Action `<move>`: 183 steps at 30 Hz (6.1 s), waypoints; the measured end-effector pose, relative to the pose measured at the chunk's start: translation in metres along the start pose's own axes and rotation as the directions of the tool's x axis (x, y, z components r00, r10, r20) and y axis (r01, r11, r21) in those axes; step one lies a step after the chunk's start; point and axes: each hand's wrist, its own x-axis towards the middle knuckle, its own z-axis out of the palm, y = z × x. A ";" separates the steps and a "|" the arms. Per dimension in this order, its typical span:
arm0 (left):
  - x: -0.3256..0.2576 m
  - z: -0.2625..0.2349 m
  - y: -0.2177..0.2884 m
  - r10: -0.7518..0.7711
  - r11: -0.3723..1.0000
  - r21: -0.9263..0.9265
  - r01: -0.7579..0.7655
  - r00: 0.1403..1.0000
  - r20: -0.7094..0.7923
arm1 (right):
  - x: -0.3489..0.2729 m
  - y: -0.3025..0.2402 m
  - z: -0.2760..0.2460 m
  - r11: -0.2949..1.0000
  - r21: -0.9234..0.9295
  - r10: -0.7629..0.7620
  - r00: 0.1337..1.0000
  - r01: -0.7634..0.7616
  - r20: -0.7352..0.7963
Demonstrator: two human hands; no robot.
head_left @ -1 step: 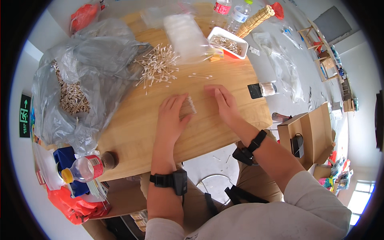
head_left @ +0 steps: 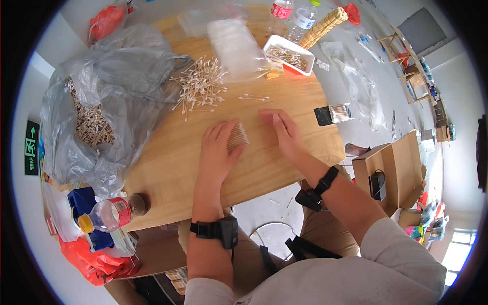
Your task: Arranging and packaging cotton swabs into small plastic bags.
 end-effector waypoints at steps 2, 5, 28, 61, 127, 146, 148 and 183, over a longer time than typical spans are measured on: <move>-0.003 0.005 0.002 0.004 1.000 -0.004 -0.004 1.000 -0.010 | -0.006 -0.005 0.002 0.996 -0.082 0.044 0.999 -0.043 0.011; -0.004 0.019 0.004 -0.278 0.894 -0.407 0.185 0.943 -0.183 | -0.002 0.001 0.025 0.962 0.273 -0.028 1.000 0.025 0.006; 0.001 0.037 0.005 -0.359 0.612 -0.779 0.133 0.925 -0.125 | -0.004 -0.001 0.076 0.970 0.238 -0.047 0.999 0.052 -0.023; -0.011 0.032 0.023 -0.099 0.877 0.478 0.043 0.991 0.091 | -0.067 -0.007 0.021 0.331 -0.798 -0.124 0.862 0.503 0.492; 0.073 0.218 0.151 0.057 0.843 0.496 -0.208 0.952 0.302 | 0.001 0.066 -0.209 0.501 0.850 0.397 0.830 0.161 -0.391; 0.085 0.235 0.153 0.045 0.840 0.498 -0.214 0.943 0.329 | 0.012 0.066 -0.205 0.054 0.981 0.559 0.809 0.185 -0.183; 0.086 0.235 0.153 0.060 0.843 0.489 -0.225 0.942 0.330 | 0.011 0.063 -0.206 0.066 0.987 0.556 0.815 0.149 -0.161; 0.108 0.247 0.157 -0.220 0.735 -0.627 0.257 0.966 0.138 | 0.012 0.052 -0.206 0.131 0.962 0.477 0.835 0.240 -0.273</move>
